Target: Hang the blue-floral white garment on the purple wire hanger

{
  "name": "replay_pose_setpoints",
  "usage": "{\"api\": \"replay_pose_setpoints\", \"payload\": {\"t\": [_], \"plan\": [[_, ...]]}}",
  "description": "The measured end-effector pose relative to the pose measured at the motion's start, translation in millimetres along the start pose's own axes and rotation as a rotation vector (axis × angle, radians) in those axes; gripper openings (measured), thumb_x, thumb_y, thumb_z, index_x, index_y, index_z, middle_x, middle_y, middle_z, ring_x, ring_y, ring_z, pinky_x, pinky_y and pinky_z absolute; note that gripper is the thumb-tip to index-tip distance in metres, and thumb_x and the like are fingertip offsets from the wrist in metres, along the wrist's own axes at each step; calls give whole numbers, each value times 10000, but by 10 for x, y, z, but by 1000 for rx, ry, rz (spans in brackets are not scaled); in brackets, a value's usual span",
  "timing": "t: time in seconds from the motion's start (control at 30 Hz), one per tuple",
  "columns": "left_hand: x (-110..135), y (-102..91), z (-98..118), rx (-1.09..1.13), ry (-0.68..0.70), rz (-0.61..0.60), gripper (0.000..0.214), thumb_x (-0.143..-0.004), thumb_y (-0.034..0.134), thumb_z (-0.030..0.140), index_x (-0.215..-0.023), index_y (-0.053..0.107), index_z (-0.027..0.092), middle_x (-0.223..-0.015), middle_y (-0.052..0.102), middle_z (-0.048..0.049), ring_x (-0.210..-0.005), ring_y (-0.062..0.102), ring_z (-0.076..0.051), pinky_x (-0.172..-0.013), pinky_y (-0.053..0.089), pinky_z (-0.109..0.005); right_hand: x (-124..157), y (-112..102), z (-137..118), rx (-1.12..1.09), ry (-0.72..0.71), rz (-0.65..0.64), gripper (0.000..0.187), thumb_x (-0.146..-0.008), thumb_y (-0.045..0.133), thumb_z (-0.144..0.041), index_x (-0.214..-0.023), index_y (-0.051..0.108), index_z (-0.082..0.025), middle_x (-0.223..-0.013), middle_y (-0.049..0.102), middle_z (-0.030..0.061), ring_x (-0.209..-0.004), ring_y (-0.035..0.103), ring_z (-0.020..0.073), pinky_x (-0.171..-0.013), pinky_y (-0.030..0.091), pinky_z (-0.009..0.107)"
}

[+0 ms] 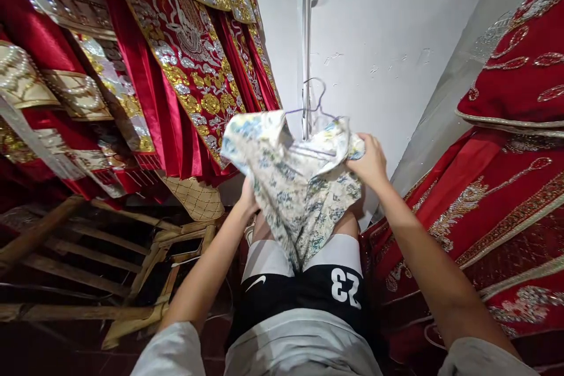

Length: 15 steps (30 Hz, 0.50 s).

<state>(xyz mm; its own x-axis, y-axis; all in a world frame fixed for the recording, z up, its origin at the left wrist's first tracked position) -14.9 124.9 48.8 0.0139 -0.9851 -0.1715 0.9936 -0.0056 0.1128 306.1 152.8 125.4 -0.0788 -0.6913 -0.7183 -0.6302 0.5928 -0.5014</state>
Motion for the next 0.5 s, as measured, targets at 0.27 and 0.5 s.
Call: {"api": "replay_pose_setpoints", "payload": {"t": [0.27,0.5], "plan": [[207,145,-722,160,-75,210,572,-664,863,464,-1153,716,207,-1275,724,-120,-1329,590,-358,-1136,457,-427,-442,94,-188,67,-59,-37,772,-660,812,-430,-1358,554,-224,-1274,573,169,-1221,495,438,-1015,415,605],[684,198,-1318,288,-272,357,566,-822,736,463,-1310,616,204,-1448,618,-133,-1407,529,-314,-1126,477,-395,581,143,-365,-300,-36,66,607,-803,704,-440,-1358,547,-251,-1431,543,130,-1392,419,346,-1135,369,532]]}}
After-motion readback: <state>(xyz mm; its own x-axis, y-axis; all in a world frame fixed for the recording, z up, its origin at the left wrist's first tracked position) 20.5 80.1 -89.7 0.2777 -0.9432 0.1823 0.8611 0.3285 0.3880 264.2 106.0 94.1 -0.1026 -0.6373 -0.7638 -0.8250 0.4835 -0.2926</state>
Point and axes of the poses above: each hand's wrist, its own x-axis away from the middle knuckle, its own y-axis out of the palm, z = x × y, the point moved 5 cm from there along -x, towards the middle knuckle
